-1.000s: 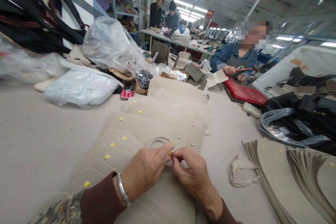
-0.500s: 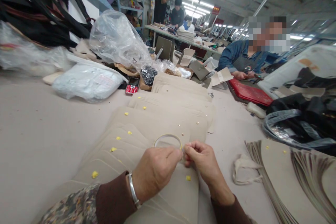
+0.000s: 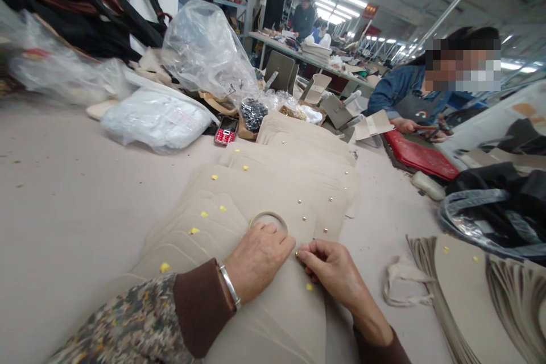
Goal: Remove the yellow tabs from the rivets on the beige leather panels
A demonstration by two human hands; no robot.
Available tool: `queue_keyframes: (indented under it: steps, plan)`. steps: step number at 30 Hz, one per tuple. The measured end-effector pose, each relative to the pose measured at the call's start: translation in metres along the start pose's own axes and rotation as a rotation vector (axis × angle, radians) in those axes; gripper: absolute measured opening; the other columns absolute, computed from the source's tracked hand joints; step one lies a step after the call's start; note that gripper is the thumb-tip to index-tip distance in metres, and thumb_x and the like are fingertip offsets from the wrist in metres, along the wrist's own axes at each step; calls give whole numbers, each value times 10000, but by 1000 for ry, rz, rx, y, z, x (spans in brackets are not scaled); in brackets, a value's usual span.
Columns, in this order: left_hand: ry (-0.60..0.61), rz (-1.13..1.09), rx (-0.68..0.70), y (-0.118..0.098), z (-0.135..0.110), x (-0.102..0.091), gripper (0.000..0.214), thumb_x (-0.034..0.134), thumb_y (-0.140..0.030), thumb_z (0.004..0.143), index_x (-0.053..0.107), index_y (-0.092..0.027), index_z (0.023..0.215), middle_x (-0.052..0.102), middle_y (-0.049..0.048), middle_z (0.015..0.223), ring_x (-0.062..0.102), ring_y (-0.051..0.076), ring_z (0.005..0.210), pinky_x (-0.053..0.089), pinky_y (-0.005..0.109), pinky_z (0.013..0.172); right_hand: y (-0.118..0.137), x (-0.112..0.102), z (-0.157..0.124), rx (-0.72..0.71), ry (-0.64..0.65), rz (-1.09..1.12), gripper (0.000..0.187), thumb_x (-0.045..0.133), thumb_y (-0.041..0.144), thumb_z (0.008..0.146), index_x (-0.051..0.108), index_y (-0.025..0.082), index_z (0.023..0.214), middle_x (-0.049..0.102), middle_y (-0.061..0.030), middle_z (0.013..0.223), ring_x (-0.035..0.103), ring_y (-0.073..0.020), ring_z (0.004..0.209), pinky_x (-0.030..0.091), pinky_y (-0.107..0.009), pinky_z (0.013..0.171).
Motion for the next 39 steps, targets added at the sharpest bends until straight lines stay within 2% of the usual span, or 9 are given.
queue_keyframes:
  steps: [5, 9, 14, 18, 21, 24, 29, 34, 39]
  plan:
    - [-22, -12, -9, 2, -1, 1, 119, 475, -82, 892, 518, -183, 846, 566, 31, 829, 490, 221, 768, 397, 372, 709, 20, -2, -6, -182, -93, -217, 237, 571, 272, 802, 653, 156, 613, 606, 7, 534, 508, -112, 500, 340, -189, 448]
    - [-30, -12, -7, 3, -1, 1, 122, 480, -77, 887, 514, -184, 837, 565, 31, 821, 489, 223, 769, 395, 369, 709, 27, 2, -8, -262, -113, -306, 222, 557, 236, 822, 672, 173, 642, 647, 2, 583, 573, -133, 549, 393, -212, 520]
    - [-41, -11, -13, 4, -1, 2, 114, 471, -92, 904, 520, -184, 858, 579, 34, 843, 492, 218, 778, 392, 361, 713, 13, -5, -9, -217, -188, -241, 220, 607, 268, 830, 652, 164, 1018, 605, 49, 530, 567, -136, 475, 421, -220, 498]
    - [-33, -7, -25, 4, -1, 1, 121, 466, -84, 901, 524, -182, 858, 582, 36, 843, 493, 215, 773, 390, 357, 712, 8, -7, -18, -264, -169, -250, 131, 583, 254, 855, 655, 188, 767, 653, 9, 606, 610, -146, 547, 454, -228, 541]
    - [-20, -10, -34, 4, -1, 0, 123, 465, -82, 900, 525, -182, 860, 584, 35, 842, 495, 213, 775, 392, 354, 715, 15, -3, -24, -392, -200, -300, 131, 574, 207, 860, 689, 199, 798, 707, -30, 771, 656, -171, 710, 483, -256, 675]
    - [-23, -22, -34, 4, -1, -1, 122, 466, -83, 900, 523, -182, 857, 582, 33, 840, 496, 210, 774, 395, 352, 717, 21, 2, -24, -443, -243, -352, 152, 549, 197, 875, 692, 194, 823, 696, -40, 761, 644, -177, 704, 472, -270, 683]
    - [-66, -27, -19, 4, -1, 0, 123, 463, -80, 891, 521, -181, 851, 576, 34, 835, 499, 211, 761, 411, 352, 709, 25, 6, -15, -348, -242, -388, 180, 537, 223, 859, 666, 199, 735, 648, -3, 641, 589, -149, 586, 426, -245, 596]
    - [-225, -78, 18, 6, -4, -13, 156, 431, -103, 918, 537, -183, 835, 570, 22, 765, 520, 185, 707, 424, 295, 637, 29, 5, -9, -201, -216, -433, 180, 544, 160, 747, 593, 196, 578, 574, 35, 510, 514, -115, 471, 350, -214, 489]
    - [-409, -279, 107, 10, -8, -33, 195, 429, -147, 956, 547, -183, 1107, 676, 27, 868, 640, 144, 765, 508, 240, 689, 27, 4, -9, -199, -110, -268, 153, 564, 139, 730, 639, 186, 605, 604, 33, 521, 535, -116, 483, 353, -206, 474]
Point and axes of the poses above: each hand's wrist, its own z-axis towards the middle knuckle, its own x-axis out of the palm, y = z × x, the point moved 6 cm from there along z, towards the middle knuckle
